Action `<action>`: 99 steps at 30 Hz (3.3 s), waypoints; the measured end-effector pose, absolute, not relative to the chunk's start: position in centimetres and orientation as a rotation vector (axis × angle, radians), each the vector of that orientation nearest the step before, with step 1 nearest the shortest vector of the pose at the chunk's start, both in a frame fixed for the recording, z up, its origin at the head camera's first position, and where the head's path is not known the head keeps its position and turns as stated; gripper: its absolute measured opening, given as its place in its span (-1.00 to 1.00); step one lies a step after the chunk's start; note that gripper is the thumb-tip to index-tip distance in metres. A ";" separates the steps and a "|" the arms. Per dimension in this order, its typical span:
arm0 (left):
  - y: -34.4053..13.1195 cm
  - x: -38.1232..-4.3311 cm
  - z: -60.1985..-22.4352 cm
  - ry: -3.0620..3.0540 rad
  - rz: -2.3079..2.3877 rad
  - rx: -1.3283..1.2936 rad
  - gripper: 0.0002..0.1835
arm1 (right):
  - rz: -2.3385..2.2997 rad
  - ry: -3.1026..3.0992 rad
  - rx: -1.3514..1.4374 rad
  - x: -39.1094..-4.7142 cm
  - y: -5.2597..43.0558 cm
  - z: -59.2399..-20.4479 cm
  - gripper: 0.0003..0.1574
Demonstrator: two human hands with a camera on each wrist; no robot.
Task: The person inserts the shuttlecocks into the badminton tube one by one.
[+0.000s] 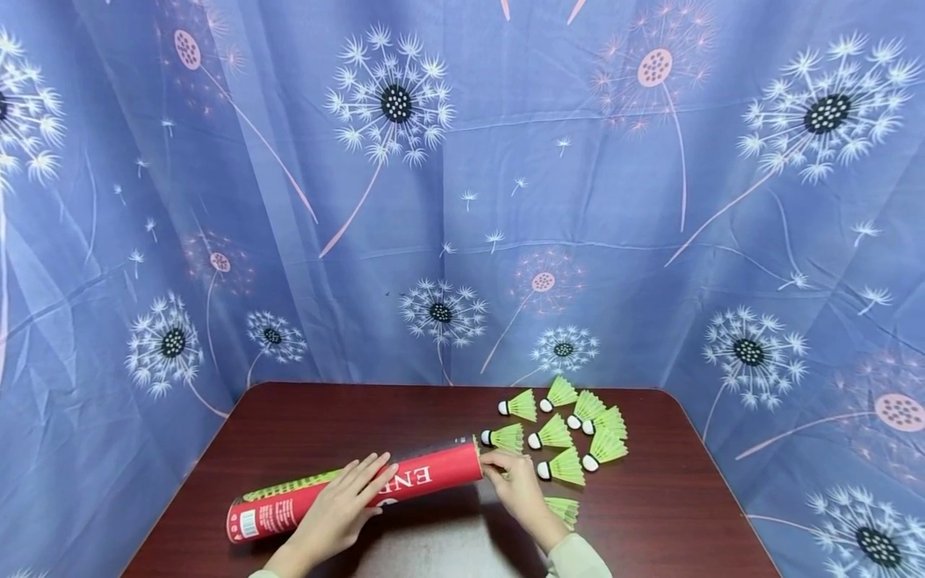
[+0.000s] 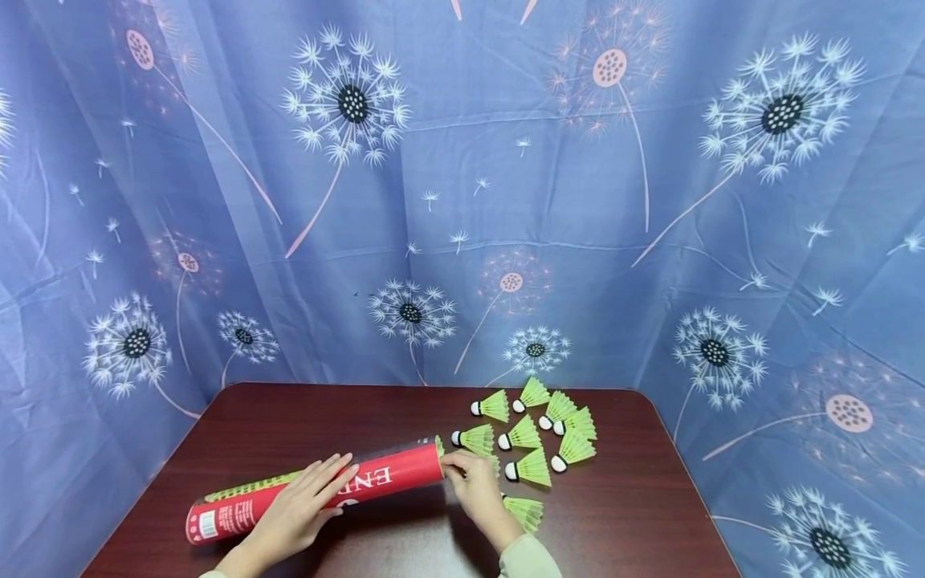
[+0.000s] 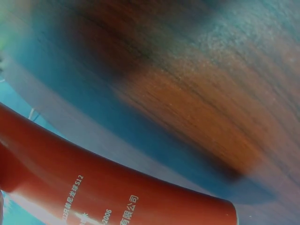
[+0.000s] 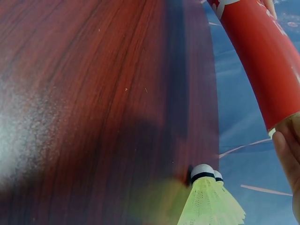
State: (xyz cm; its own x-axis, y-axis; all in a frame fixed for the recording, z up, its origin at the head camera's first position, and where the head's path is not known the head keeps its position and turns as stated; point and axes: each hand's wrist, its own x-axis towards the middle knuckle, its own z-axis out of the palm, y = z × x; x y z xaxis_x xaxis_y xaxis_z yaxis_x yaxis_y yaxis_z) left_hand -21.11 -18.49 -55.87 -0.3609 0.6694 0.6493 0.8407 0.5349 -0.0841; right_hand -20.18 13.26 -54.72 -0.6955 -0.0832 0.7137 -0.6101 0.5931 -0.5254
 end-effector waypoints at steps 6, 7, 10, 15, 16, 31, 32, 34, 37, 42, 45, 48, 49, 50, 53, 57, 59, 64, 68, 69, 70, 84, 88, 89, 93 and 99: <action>-18.5 -21.1 -55.9 -2.135 -0.364 -1.222 -0.43 | 1.061 -2.139 0.613 -20.1 13.2 -54.8 -0.69; -18.5 -21.1 -55.9 -2.134 -0.365 -1.220 -0.43 | 1.063 -2.127 0.633 -20.1 13.2 -54.8 -0.69; -18.5 -21.1 -55.9 -2.134 -0.363 -1.217 -0.44 | 1.061 -2.108 0.662 -20.2 13.3 -55.0 -0.69; -18.8 -21.2 -56.0 -2.153 -0.377 -1.211 -0.43 | 1.134 -2.128 0.659 -20.1 13.7 -55.0 -0.76; -18.9 -21.2 -56.0 -2.156 -0.380 -1.209 -0.43 | 1.151 -2.137 0.649 -20.1 13.8 -54.9 -0.77; -19.3 -21.1 -55.8 -2.202 -0.381 -1.196 -0.40 | 1.107 -2.164 0.483 -19.2 17.0 -54.3 -0.68; -19.4 -21.1 -55.9 -2.209 -0.390 -1.199 -0.40 | 1.101 -2.171 0.467 -19.1 17.2 -54.3 -0.69; -19.4 -21.1 -55.9 -2.215 -0.399 -1.203 -0.41 | 1.091 -2.178 0.449 -18.9 17.9 -54.3 -0.70; -19.3 -21.1 -56.0 -2.197 -0.411 -1.208 -0.41 | 1.097 -2.188 0.421 -18.7 19.1 -54.4 -0.72; -19.1 -21.2 -55.8 -2.157 -0.413 -1.212 -0.41 | 1.119 -2.201 0.318 -18.6 21.2 -54.8 -0.74; -19.2 -21.3 -55.7 -2.150 -0.396 -1.207 -0.41 | 1.099 -2.206 0.277 -18.7 22.3 -54.8 -0.72; -19.2 -21.3 -55.6 -2.149 -0.376 -1.199 -0.41 | 1.106 -2.221 0.241 -18.7 23.2 -54.8 -0.69; -19.2 -21.3 -55.6 -2.148 -0.369 -1.197 -0.41 | 1.108 -2.224 0.229 -18.7 23.6 -54.8 -0.69; -19.2 -21.3 -55.6 -2.147 -0.364 -1.195 -0.41 | 1.111 -2.225 0.217 -18.7 23.9 -54.8 -0.69; -19.2 -21.3 -55.5 -2.151 -0.366 -1.197 -0.41 | 1.121 -2.227 0.188 -18.7 24.7 -55.0 -0.69; -19.3 -21.2 -55.5 -2.154 -0.374 -1.204 -0.41 | 1.102 -2.220 0.172 -18.7 25.7 -55.3 -0.67; -19.3 -21.2 -55.5 -2.154 -0.372 -1.203 -0.41 | 1.089 -2.219 0.163 -18.7 26.1 -55.5 -0.66; -19.5 -21.1 -55.6 -2.193 -0.364 -1.197 -0.40 | 1.081 -2.223 0.144 -18.8 26.6 -56.2 -0.63; -19.6 -20.9 -55.7 -2.221 -0.363 -1.193 -0.39 | 1.079 -2.233 0.126 -18.7 26.8 -56.7 -0.63; -19.6 -20.9 -55.7 -2.223 -0.362 -1.192 -0.39 | 1.079 -2.233 0.119 -18.7 26.8 -56.7 -0.63; -19.6 -20.9 -55.7 -2.227 -0.362 -1.190 -0.39 | 1.078 -2.236 0.114 -18.7 26.9 -56.8 -0.63; -19.5 -20.9 -55.9 -2.167 -0.363 -1.191 -0.41 | 1.070 -2.356 -0.007 -18.4 26.9 -57.7 -0.61; -19.5 -21.0 -56.0 -2.166 -0.372 -1.198 -0.42 | 1.045 -2.373 -0.021 -18.4 26.9 -58.0 -0.65; -19.5 -21.0 -56.0 -2.173 -0.374 -1.200 -0.41 | 1.032 -2.376 -0.024 -18.4 27.0 -58.1 -0.67; -19.6 -20.9 -55.9 -2.197 -0.373 -1.201 -0.41 | 0.993 -2.386 -0.034 -18.4 27.0 -58.3 -0.75; -19.6 -20.8 -56.0 -2.223 -0.369 -1.197 -0.39 | 1.011 -2.426 -0.041 -18.4 27.1 -58.4 -0.85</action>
State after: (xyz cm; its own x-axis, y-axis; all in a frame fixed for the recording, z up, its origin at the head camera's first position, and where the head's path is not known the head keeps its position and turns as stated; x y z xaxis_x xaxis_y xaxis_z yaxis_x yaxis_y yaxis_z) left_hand -20.85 -19.64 -55.96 -0.4282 0.6676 0.6091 0.8286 0.5590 -0.0301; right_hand -18.36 27.06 -58.35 -0.8708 0.2160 0.4416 -0.1615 0.7227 -0.6720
